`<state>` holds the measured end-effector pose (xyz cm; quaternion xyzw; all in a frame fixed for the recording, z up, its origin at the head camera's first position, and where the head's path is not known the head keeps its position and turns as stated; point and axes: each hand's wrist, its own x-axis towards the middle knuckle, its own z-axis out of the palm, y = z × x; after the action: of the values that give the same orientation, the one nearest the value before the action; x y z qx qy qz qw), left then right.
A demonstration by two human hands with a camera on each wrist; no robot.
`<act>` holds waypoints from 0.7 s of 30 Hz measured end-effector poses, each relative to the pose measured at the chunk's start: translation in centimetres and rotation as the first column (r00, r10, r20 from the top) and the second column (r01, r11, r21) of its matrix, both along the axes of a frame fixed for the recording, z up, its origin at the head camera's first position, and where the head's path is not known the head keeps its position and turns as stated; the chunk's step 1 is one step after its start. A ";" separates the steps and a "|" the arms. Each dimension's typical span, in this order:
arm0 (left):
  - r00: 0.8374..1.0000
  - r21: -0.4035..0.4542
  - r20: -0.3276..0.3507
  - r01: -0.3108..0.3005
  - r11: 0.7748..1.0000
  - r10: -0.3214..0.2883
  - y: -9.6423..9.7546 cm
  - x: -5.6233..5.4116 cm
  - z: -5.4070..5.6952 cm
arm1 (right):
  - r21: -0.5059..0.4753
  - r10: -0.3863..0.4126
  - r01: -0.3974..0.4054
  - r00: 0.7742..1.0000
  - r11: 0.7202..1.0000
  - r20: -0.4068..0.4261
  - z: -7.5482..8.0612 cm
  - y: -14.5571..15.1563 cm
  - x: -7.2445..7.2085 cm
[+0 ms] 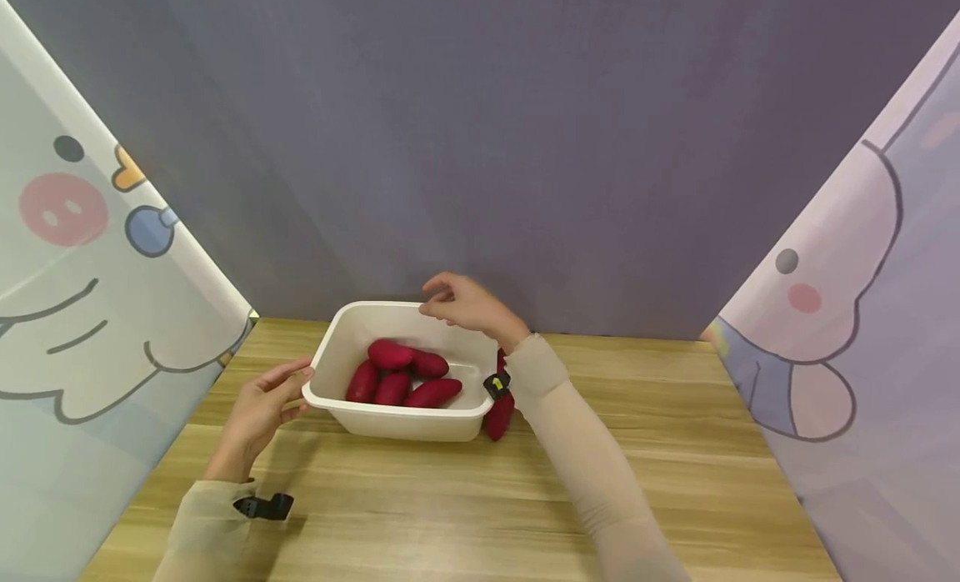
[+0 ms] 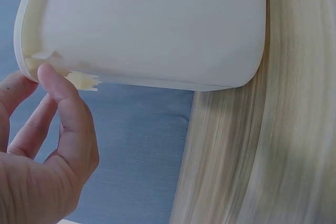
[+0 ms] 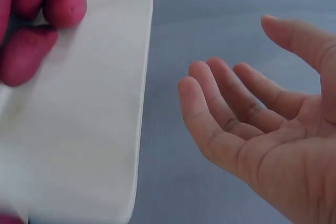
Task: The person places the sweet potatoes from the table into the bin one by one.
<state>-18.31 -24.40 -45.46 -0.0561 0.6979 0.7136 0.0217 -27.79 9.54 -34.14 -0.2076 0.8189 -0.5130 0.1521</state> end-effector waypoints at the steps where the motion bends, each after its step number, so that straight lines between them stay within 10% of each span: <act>1: 1.000 0.000 0.002 0.000 1.000 0.000 0.0 0.0 0.0 | 0.000 -0.016 0.016 1.000 1.000 -0.005 -0.1 0.6 0.2; 11: 1.000 -0.015 0.014 -0.006 1.000 0.006 -0.4 0.2 0.0 | -0.068 -0.181 0.181 0.983 0.981 0.014 -3.7 6.5 3.4; 21: 1.000 -0.009 0.015 -0.024 1.000 0.024 -0.6 0.1 0.0 | -0.141 -0.332 0.347 0.936 0.927 0.117 -10.9 9.9 6.2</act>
<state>-18.17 -25.01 -45.51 -0.0700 0.7000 0.7105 0.0183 -21.58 19.41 -45.06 -0.0507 0.7910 -0.6043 0.0808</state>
